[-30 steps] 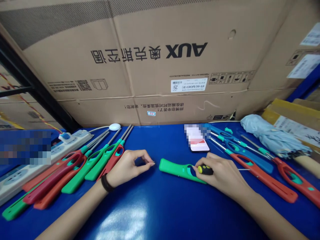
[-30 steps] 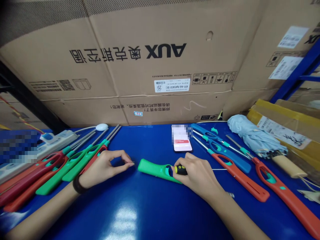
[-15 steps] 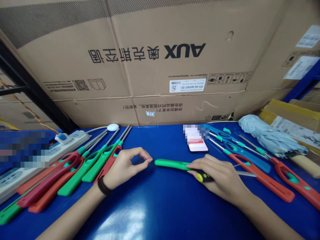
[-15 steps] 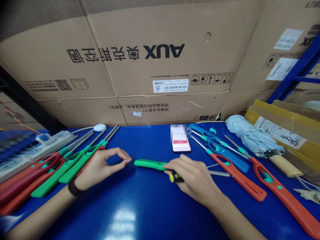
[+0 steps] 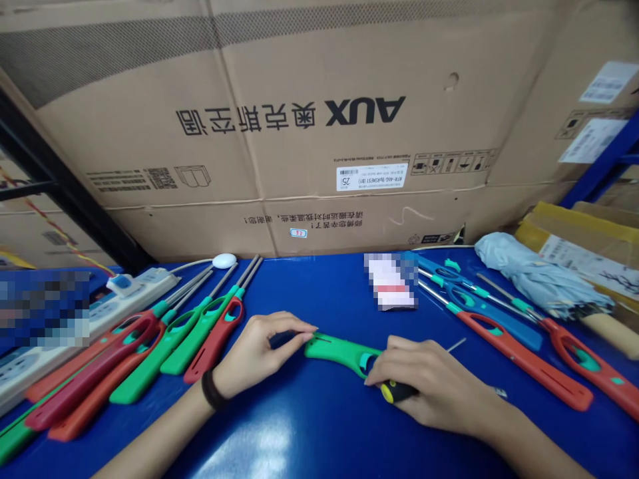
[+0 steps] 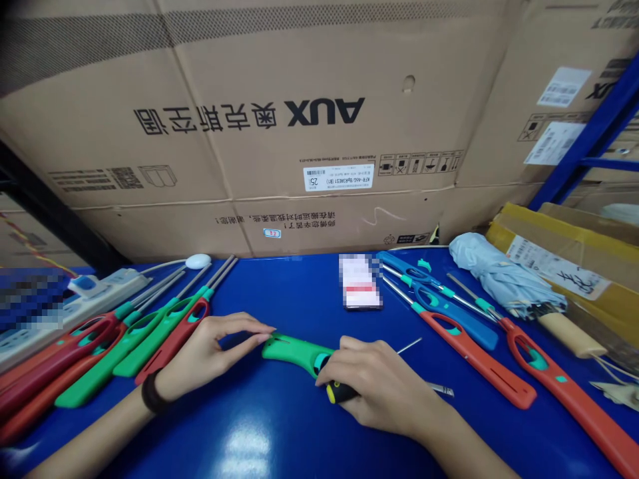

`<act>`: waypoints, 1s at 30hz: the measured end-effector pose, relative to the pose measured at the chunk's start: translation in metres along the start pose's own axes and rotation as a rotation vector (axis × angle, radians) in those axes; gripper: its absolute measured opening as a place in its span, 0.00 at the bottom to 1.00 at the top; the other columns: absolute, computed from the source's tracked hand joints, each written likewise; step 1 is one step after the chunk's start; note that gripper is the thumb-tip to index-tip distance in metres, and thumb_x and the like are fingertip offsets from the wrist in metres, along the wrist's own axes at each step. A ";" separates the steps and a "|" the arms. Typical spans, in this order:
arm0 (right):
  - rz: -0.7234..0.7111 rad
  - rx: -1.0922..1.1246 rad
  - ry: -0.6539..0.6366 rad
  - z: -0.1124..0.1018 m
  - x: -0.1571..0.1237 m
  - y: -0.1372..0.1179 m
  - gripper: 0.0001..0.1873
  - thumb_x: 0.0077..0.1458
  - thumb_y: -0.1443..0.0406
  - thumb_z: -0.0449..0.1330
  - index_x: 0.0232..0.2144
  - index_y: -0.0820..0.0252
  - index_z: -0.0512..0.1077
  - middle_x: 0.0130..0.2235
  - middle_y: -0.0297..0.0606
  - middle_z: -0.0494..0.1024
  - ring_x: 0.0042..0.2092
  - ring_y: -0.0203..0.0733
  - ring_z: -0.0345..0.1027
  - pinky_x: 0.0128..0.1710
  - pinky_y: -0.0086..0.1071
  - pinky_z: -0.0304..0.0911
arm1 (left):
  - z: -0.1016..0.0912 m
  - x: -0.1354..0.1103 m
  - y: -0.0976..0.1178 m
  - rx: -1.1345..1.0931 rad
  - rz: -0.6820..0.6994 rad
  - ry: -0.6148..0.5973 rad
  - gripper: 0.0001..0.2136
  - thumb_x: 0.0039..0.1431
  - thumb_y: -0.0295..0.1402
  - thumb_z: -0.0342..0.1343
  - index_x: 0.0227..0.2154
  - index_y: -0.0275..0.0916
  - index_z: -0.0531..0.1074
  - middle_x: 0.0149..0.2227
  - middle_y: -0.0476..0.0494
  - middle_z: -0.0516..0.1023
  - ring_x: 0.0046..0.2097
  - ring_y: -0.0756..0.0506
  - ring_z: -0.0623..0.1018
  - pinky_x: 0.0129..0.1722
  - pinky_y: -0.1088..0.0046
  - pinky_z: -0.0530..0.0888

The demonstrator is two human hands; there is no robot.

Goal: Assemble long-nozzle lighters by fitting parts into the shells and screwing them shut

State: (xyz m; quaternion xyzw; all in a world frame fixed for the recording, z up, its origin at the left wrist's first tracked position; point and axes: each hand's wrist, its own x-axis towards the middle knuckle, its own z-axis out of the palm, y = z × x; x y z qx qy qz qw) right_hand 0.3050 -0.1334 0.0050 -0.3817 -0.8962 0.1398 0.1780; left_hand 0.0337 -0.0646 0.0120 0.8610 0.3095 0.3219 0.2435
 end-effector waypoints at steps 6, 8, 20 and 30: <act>0.010 0.044 0.018 0.001 0.001 -0.001 0.14 0.53 0.75 0.57 0.38 0.53 0.73 0.37 0.28 0.79 0.36 0.36 0.68 0.34 0.28 0.60 | -0.001 0.000 -0.005 -0.023 0.079 -0.043 0.07 0.60 0.31 0.56 0.37 0.40 0.79 0.35 0.43 0.82 0.36 0.47 0.79 0.36 0.74 0.77; 0.008 0.061 0.026 0.001 0.001 0.000 0.13 0.53 0.75 0.57 0.38 0.53 0.73 0.38 0.28 0.79 0.36 0.36 0.68 0.35 0.28 0.59 | -0.001 -0.001 -0.008 -0.015 0.100 -0.036 0.07 0.61 0.31 0.56 0.37 0.40 0.79 0.34 0.44 0.81 0.35 0.47 0.79 0.36 0.74 0.76; -0.002 0.037 -0.017 0.002 0.000 0.002 0.16 0.51 0.76 0.55 0.38 0.53 0.72 0.38 0.30 0.79 0.37 0.37 0.68 0.36 0.30 0.59 | 0.001 -0.003 -0.014 0.153 0.250 -0.094 0.08 0.63 0.26 0.52 0.41 0.39 0.75 0.37 0.43 0.76 0.40 0.46 0.71 0.41 0.69 0.71; 0.015 0.060 -0.033 0.003 -0.001 0.002 0.17 0.51 0.77 0.55 0.39 0.53 0.72 0.38 0.30 0.79 0.37 0.38 0.68 0.38 0.30 0.59 | 0.002 -0.003 -0.015 0.246 0.262 -0.028 0.08 0.62 0.26 0.53 0.39 0.41 0.76 0.37 0.44 0.73 0.41 0.46 0.68 0.41 0.68 0.69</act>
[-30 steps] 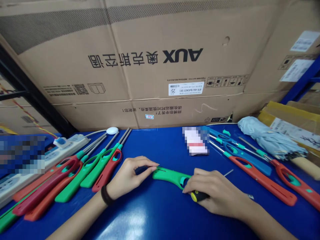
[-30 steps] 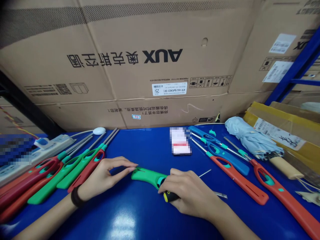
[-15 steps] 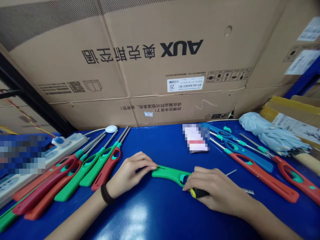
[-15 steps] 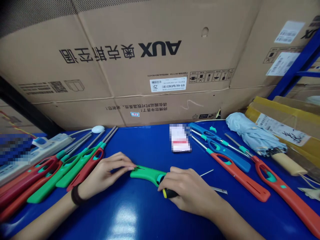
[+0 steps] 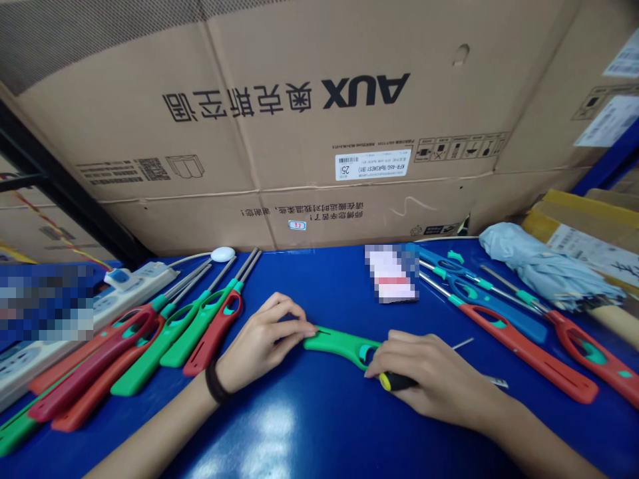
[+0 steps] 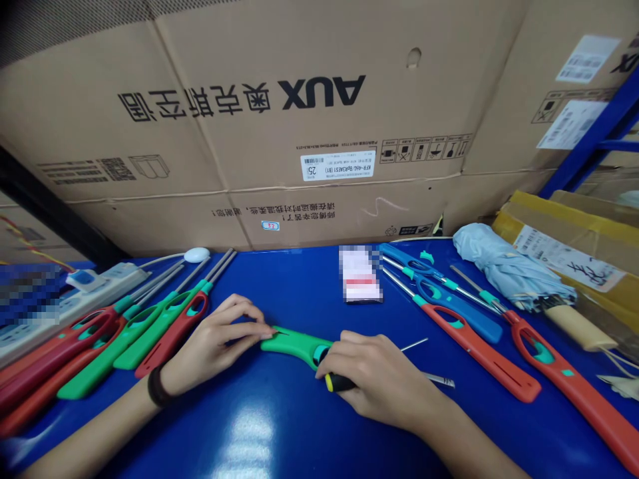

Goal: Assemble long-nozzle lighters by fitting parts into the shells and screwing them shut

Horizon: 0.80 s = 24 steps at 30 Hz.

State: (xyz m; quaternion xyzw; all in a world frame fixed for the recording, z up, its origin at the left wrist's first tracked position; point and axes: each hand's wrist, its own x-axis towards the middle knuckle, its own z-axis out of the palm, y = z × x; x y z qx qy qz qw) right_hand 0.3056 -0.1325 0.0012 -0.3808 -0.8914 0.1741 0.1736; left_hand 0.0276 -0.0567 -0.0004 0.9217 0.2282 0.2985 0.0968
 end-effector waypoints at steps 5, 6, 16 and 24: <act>-0.002 -0.001 0.009 -0.002 0.001 -0.001 0.15 0.52 0.77 0.55 0.38 0.54 0.72 0.37 0.31 0.79 0.37 0.39 0.68 0.37 0.31 0.60 | -0.004 0.001 0.000 -0.027 0.019 -0.061 0.10 0.63 0.26 0.53 0.42 0.43 0.76 0.39 0.43 0.74 0.41 0.46 0.68 0.42 0.68 0.70; -0.004 0.003 0.011 -0.002 0.001 -0.001 0.16 0.52 0.77 0.55 0.38 0.54 0.72 0.37 0.31 0.79 0.37 0.38 0.68 0.36 0.30 0.60 | -0.006 0.001 0.000 -0.024 0.021 -0.071 0.11 0.63 0.26 0.52 0.44 0.44 0.76 0.39 0.43 0.74 0.41 0.46 0.68 0.42 0.68 0.70; 0.008 -0.003 0.035 0.000 -0.001 -0.003 0.13 0.54 0.73 0.56 0.39 0.51 0.71 0.38 0.30 0.77 0.38 0.38 0.68 0.36 0.31 0.61 | -0.019 0.001 0.003 0.066 0.040 -0.114 0.10 0.56 0.37 0.61 0.42 0.45 0.77 0.43 0.43 0.74 0.43 0.44 0.70 0.45 0.65 0.70; 0.039 0.005 0.500 -0.026 0.004 -0.014 0.17 0.53 0.73 0.58 0.44 0.52 0.67 0.51 0.40 0.64 0.54 0.46 0.57 0.52 0.41 0.57 | -0.015 0.003 0.003 -0.020 -0.096 -0.243 0.19 0.50 0.44 0.64 0.44 0.43 0.76 0.41 0.43 0.76 0.43 0.43 0.72 0.47 0.64 0.70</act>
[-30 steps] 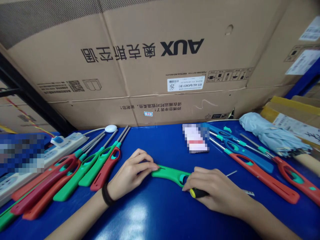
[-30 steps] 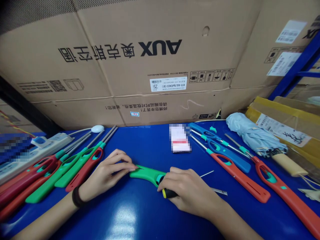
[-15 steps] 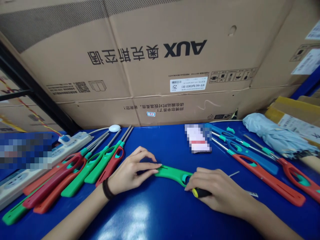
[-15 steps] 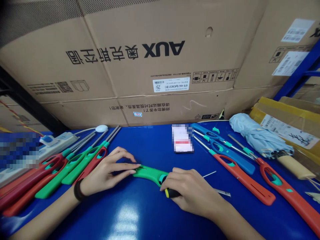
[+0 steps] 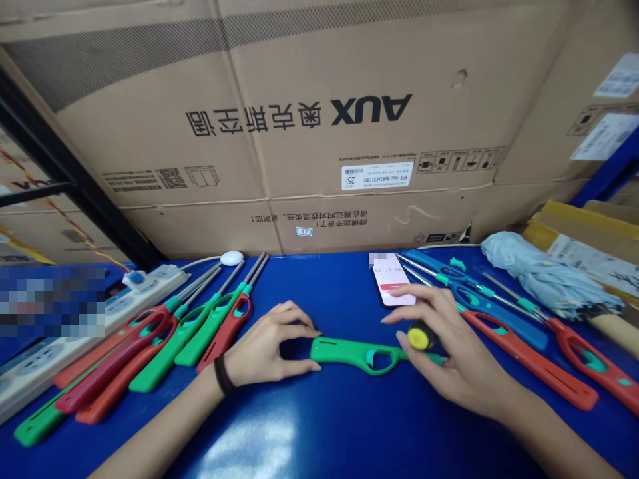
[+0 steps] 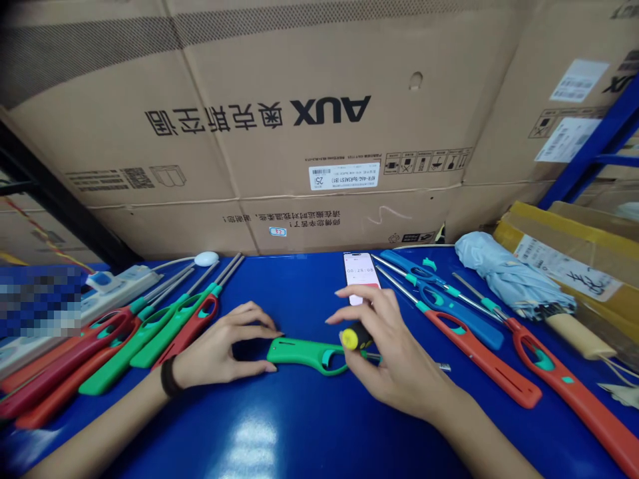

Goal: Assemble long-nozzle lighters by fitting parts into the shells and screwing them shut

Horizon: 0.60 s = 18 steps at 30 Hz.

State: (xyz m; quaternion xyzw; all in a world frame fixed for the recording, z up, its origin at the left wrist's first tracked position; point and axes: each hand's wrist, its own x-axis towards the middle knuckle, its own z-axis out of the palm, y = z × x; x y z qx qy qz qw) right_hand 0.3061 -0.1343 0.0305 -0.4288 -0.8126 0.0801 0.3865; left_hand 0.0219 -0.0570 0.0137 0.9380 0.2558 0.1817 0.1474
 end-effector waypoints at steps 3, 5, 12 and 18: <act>0.040 0.291 0.203 0.004 0.019 -0.021 0.10 0.60 0.66 0.54 0.45 0.49 0.67 0.46 0.38 0.66 0.48 0.43 0.62 0.49 0.40 0.58 | 0.008 0.001 0.007 -0.070 0.002 -0.011 0.18 0.48 0.44 0.65 0.41 0.42 0.77 0.40 0.44 0.77 0.41 0.44 0.73 0.47 0.64 0.69; 0.106 0.723 0.213 0.014 0.033 -0.036 0.12 0.65 0.60 0.47 0.49 0.47 0.64 0.39 0.36 0.68 0.38 0.38 0.65 0.37 0.35 0.63 | 0.014 0.002 0.013 -0.067 0.002 -0.002 0.18 0.47 0.44 0.66 0.40 0.43 0.77 0.39 0.44 0.77 0.40 0.44 0.73 0.47 0.63 0.67; 0.235 1.242 0.069 0.056 0.059 -0.053 0.13 0.64 0.54 0.49 0.45 0.52 0.65 0.27 0.28 0.60 0.25 0.32 0.53 0.25 0.29 0.54 | 0.030 0.001 0.020 -0.084 0.082 0.112 0.19 0.47 0.45 0.65 0.41 0.42 0.76 0.40 0.44 0.77 0.40 0.43 0.74 0.45 0.64 0.68; 0.279 1.358 0.065 0.059 0.053 -0.049 0.16 0.65 0.52 0.44 0.41 0.53 0.66 0.30 0.30 0.63 0.28 0.32 0.54 0.29 0.29 0.54 | 0.030 0.001 0.017 -0.089 0.100 0.101 0.19 0.47 0.45 0.65 0.41 0.42 0.76 0.40 0.43 0.76 0.41 0.43 0.74 0.45 0.64 0.68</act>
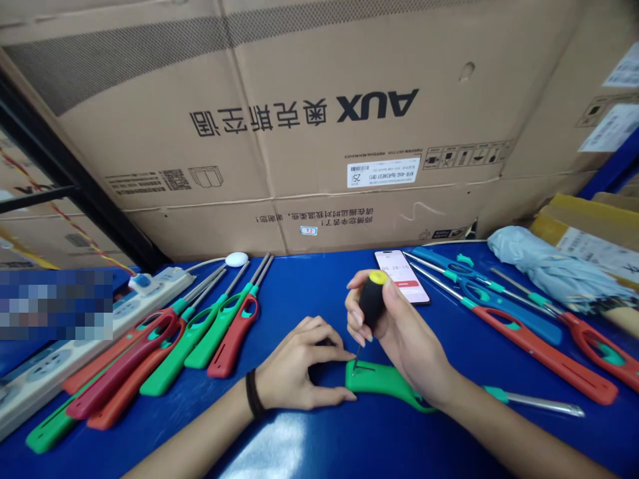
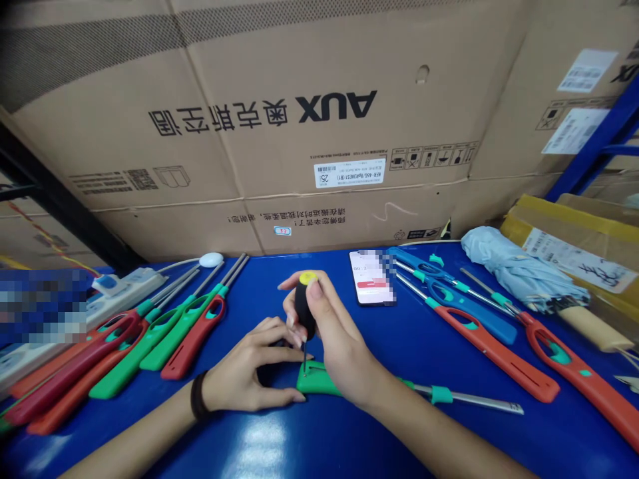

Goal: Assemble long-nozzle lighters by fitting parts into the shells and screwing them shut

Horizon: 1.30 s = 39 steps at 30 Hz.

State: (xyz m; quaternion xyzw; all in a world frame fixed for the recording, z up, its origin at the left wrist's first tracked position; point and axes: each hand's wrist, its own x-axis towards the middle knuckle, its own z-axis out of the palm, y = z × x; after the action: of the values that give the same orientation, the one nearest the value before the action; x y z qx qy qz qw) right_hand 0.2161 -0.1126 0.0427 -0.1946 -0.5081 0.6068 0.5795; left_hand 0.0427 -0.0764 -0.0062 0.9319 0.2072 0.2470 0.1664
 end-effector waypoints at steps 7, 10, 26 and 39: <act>0.070 -0.063 -0.048 0.003 -0.005 -0.002 0.14 0.65 0.52 0.45 0.40 0.52 0.64 0.30 0.30 0.62 0.29 0.34 0.53 0.31 0.30 0.53 | 0.001 -0.001 -0.002 -0.021 0.014 0.007 0.19 0.48 0.44 0.65 0.41 0.42 0.76 0.39 0.44 0.75 0.42 0.43 0.73 0.49 0.63 0.67; 0.066 -0.092 -0.050 0.003 -0.006 -0.001 0.15 0.65 0.52 0.45 0.40 0.53 0.64 0.30 0.30 0.62 0.29 0.35 0.53 0.31 0.30 0.53 | 0.002 -0.001 -0.002 -0.013 0.029 0.022 0.19 0.48 0.45 0.65 0.42 0.42 0.76 0.38 0.45 0.75 0.42 0.43 0.72 0.49 0.63 0.67; 0.063 -0.173 -0.116 0.001 -0.011 -0.002 0.09 0.63 0.56 0.51 0.42 0.54 0.63 0.38 0.33 0.66 0.37 0.35 0.60 0.40 0.31 0.58 | 0.002 0.000 0.000 -0.003 0.000 0.026 0.16 0.47 0.45 0.65 0.37 0.41 0.77 0.37 0.44 0.74 0.39 0.44 0.72 0.42 0.67 0.69; -0.021 -0.216 -0.046 0.003 -0.012 -0.003 0.13 0.55 0.60 0.62 0.37 0.52 0.60 0.36 0.31 0.64 0.35 0.36 0.61 0.38 0.31 0.60 | 0.001 0.001 0.000 -0.042 -0.016 0.006 0.15 0.49 0.43 0.64 0.36 0.39 0.76 0.38 0.44 0.75 0.40 0.44 0.73 0.42 0.67 0.70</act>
State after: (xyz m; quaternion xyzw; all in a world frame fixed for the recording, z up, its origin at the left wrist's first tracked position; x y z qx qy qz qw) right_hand 0.2179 -0.1255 0.0420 -0.2365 -0.5858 0.5468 0.5495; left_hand 0.0438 -0.0760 -0.0068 0.9258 0.2097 0.2529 0.1872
